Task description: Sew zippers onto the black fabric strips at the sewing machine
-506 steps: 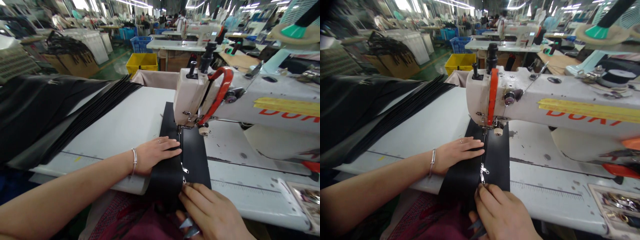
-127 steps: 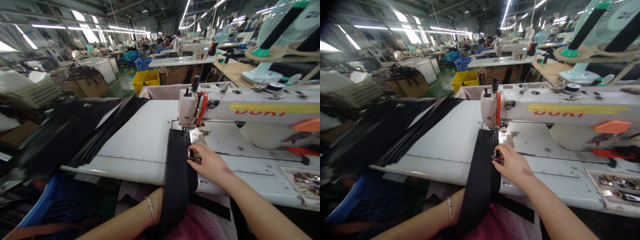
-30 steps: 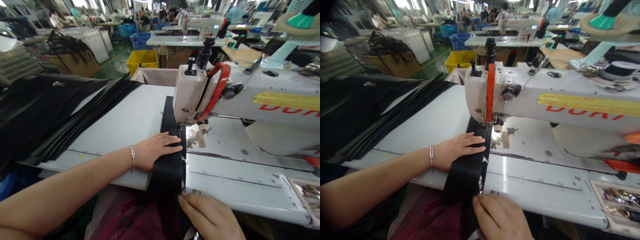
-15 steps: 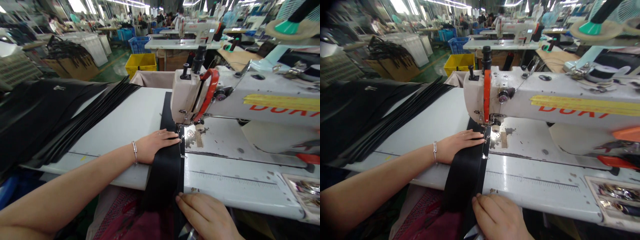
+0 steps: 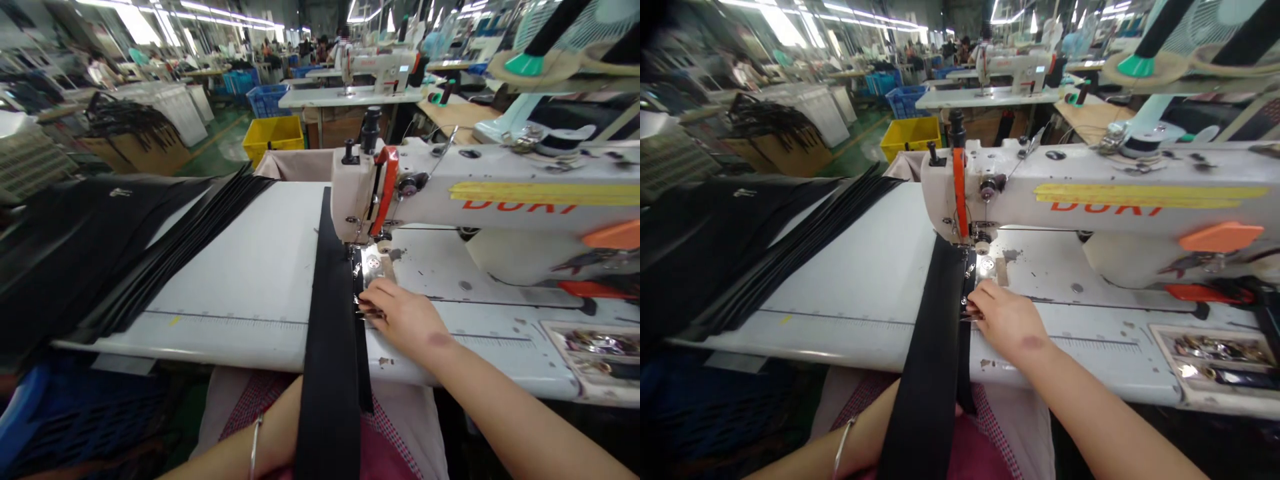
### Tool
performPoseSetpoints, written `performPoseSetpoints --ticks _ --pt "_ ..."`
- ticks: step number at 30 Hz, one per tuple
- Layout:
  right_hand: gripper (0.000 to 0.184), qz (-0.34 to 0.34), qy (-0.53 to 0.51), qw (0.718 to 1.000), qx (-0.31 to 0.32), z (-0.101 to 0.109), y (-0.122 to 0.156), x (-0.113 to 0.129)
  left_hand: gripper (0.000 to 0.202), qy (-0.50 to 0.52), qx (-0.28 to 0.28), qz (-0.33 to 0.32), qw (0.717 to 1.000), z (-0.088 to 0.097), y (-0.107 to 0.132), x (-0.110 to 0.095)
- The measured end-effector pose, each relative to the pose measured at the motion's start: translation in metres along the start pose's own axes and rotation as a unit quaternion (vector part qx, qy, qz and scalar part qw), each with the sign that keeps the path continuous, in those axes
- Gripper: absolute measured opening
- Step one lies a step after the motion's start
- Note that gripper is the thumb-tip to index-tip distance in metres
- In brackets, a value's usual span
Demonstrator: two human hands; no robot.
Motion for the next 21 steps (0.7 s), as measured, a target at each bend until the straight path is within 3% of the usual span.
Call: performPoseSetpoints --ticks 5,9,12,17,21 --pt "0.006 -0.002 0.036 0.999 0.008 -0.008 -0.006 0.001 0.033 0.025 -0.004 0.015 1.000 0.001 -0.019 0.024" --pt "0.016 -0.090 0.037 0.995 0.015 -0.008 -0.012 -0.012 0.055 0.039 -0.018 0.014 0.999 0.005 -0.016 0.036" --pt "0.025 -0.157 0.046 0.986 0.032 -0.012 -0.038 -0.035 0.066 0.030 -0.023 0.005 0.999 0.005 -0.014 0.036" --pt "0.037 -0.222 0.050 0.973 0.036 -0.022 -0.088 -0.071 0.063 -0.044 -0.051 -0.024 0.997 0.002 -0.016 0.022" --pt "0.042 -0.229 0.051 0.971 0.049 -0.020 -0.087 -0.071 0.045 -0.136 -0.094 -0.054 0.985 0.012 0.001 -0.016"
Point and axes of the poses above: each hand's wrist, its own y-axis away from the middle knuckle, its own z-axis out of the back of the hand, x = y × z, the point moved 6 cm from there along -y, towards the middle knuckle, and after that the axes turned 5 degrees about y, right-handed, at the moved point
